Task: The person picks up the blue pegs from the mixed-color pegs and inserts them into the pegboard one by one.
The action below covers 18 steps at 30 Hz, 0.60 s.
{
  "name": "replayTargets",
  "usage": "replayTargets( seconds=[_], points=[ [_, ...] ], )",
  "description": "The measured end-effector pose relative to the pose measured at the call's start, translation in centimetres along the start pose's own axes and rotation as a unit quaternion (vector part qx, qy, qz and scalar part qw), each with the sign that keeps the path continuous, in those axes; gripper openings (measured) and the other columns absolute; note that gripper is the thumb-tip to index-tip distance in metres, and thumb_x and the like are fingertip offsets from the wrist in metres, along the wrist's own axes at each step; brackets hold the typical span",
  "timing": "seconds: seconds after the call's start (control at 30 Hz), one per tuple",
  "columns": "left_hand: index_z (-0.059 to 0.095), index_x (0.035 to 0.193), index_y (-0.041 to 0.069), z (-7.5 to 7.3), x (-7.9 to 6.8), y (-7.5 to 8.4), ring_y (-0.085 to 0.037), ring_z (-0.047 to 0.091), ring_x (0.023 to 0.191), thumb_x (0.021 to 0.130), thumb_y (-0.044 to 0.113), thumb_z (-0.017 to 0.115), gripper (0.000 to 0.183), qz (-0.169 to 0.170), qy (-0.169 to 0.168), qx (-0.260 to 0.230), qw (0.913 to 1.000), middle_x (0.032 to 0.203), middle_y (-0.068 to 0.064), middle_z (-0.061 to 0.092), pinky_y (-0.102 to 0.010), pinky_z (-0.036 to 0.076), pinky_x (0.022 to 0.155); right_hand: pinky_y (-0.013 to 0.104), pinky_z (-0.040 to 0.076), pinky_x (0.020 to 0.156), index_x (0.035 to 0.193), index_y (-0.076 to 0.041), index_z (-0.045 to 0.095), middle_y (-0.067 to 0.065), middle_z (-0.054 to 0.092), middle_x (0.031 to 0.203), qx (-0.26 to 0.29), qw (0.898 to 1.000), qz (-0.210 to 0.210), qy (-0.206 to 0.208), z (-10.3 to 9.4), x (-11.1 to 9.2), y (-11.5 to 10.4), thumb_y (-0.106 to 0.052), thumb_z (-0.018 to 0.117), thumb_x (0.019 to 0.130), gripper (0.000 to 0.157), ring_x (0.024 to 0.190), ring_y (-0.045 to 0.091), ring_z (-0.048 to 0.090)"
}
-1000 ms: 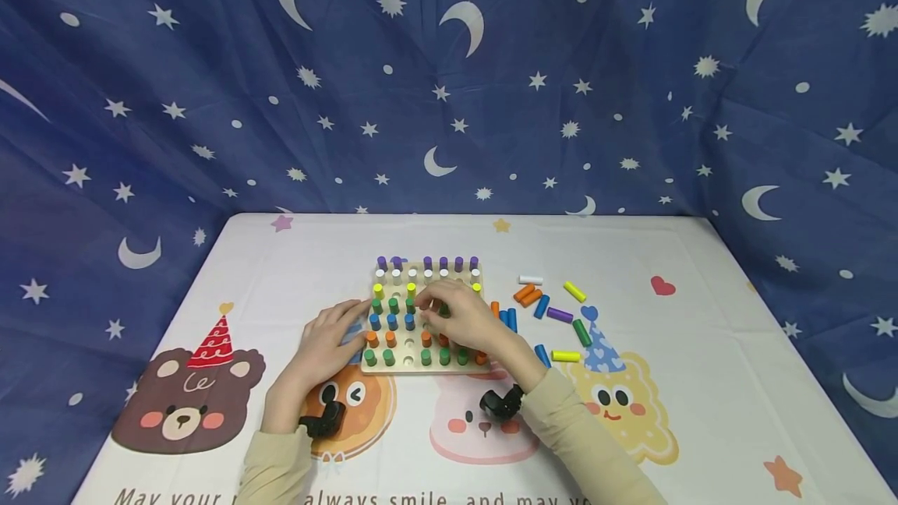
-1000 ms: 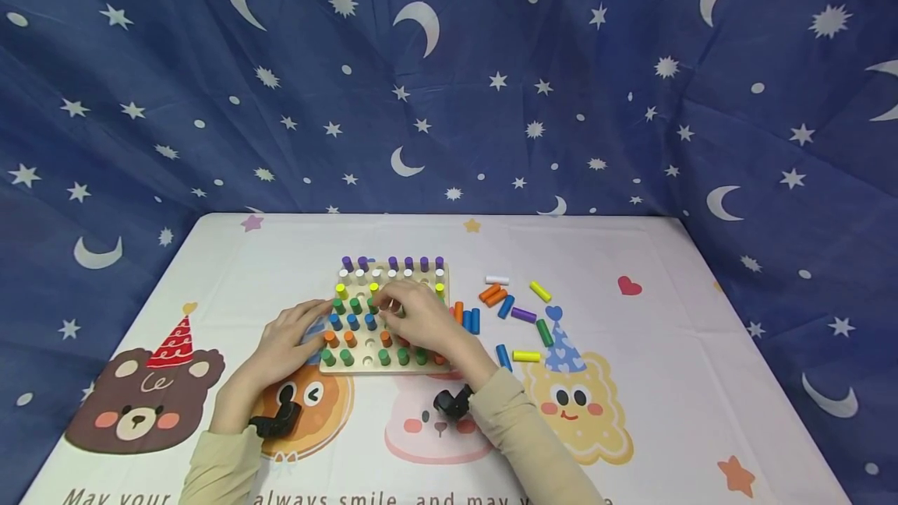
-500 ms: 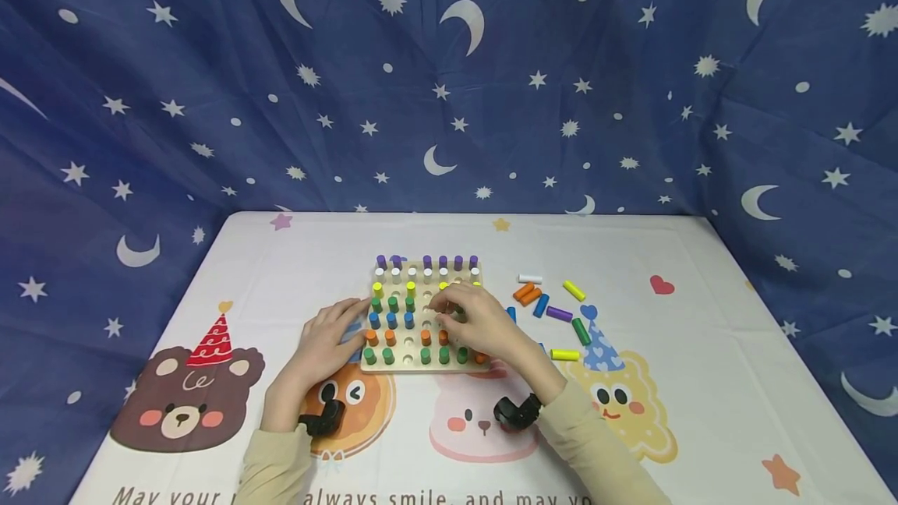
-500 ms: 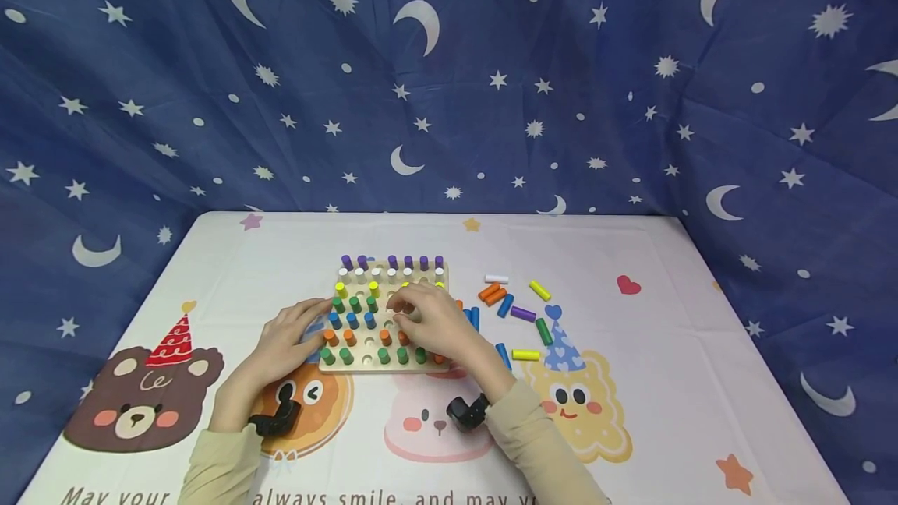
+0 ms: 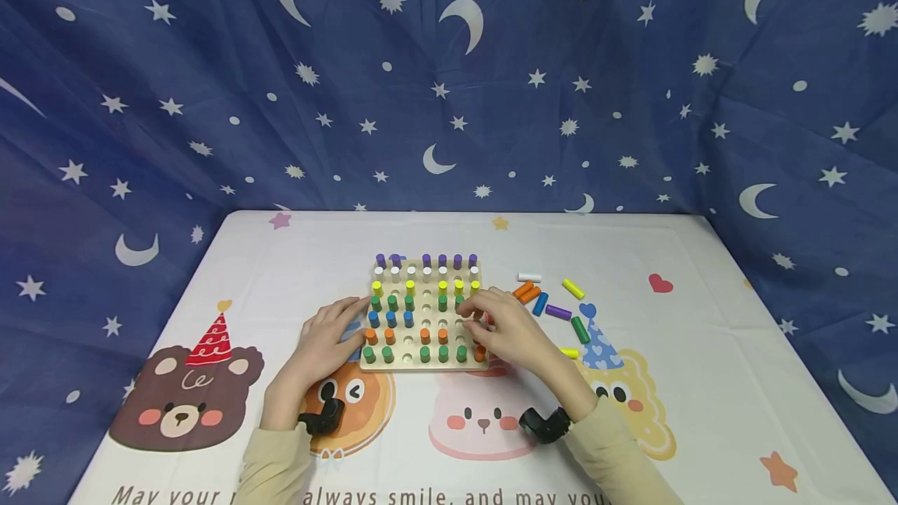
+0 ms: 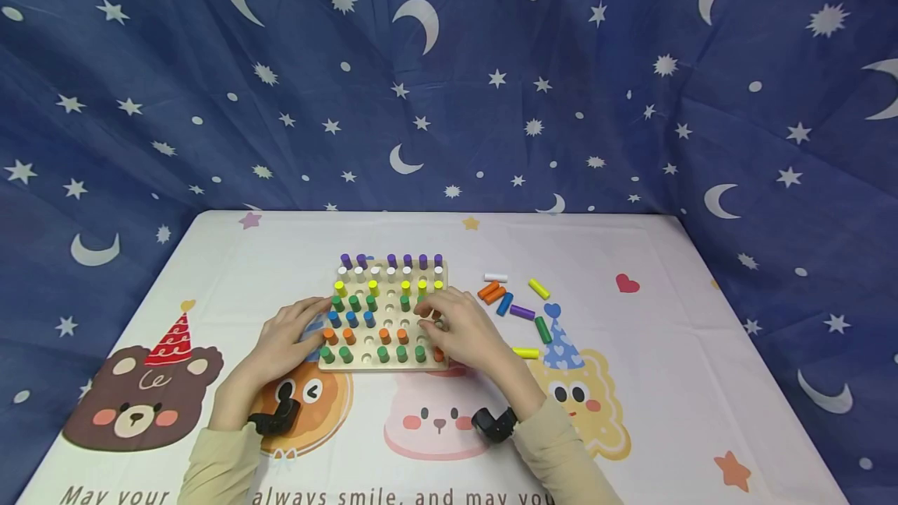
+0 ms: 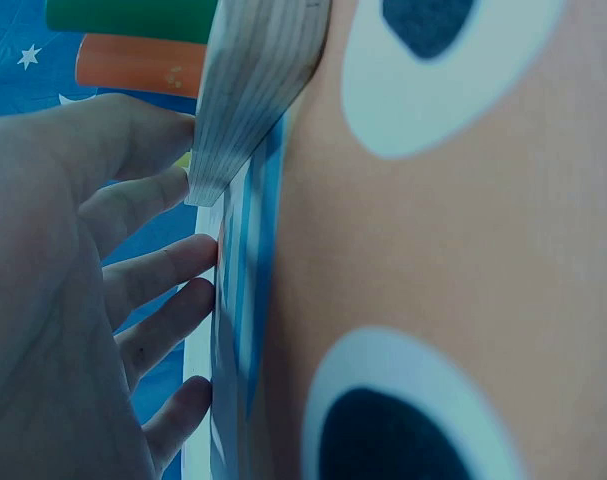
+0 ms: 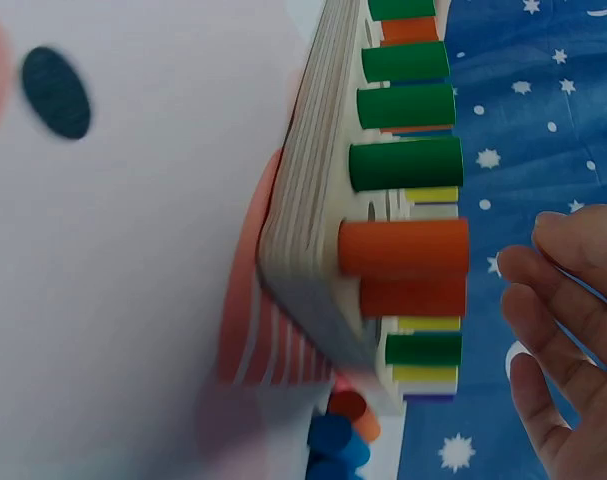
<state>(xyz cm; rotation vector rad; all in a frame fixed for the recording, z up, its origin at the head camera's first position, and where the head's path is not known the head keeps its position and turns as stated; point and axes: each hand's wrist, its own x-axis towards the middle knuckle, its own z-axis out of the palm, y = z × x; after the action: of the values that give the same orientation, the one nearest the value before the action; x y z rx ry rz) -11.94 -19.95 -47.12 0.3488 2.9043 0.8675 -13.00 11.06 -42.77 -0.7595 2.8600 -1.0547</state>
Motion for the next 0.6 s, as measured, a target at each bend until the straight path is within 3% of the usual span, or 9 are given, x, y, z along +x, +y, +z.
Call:
replayTargets(
  seconds=[0.23,0.6],
  points=[
    [0.039,0.148,0.017,-0.1,-0.1,0.1,-0.04,0.031,0.138,0.095,0.025,0.052,0.055,-0.004,-0.001,0.004,1.0,0.15,-0.016,0.038,-0.065,0.021,0.109,0.039,0.051,0.083,0.105,-0.016,0.07,-0.008,0.067,0.098,0.008,1.0,0.01,0.008,-0.5,-1.7,1.0,-0.016,0.068,0.087,0.017,0.091,0.015,0.059],
    [0.037,0.149,0.018,0.1,0.0,-0.1,-0.038,0.03,0.138,0.095,0.025,0.053,0.056,-0.004,-0.006,-0.002,1.0,0.151,-0.014,0.037,-0.064,0.019,0.108,0.039,0.05,0.088,0.106,-0.018,0.069,-0.007,0.067,0.103,-0.019,0.998,0.046,0.029,-1.5,-4.2,3.0,-0.014,0.07,0.086,0.02,0.096,0.011,0.059]
  ],
)
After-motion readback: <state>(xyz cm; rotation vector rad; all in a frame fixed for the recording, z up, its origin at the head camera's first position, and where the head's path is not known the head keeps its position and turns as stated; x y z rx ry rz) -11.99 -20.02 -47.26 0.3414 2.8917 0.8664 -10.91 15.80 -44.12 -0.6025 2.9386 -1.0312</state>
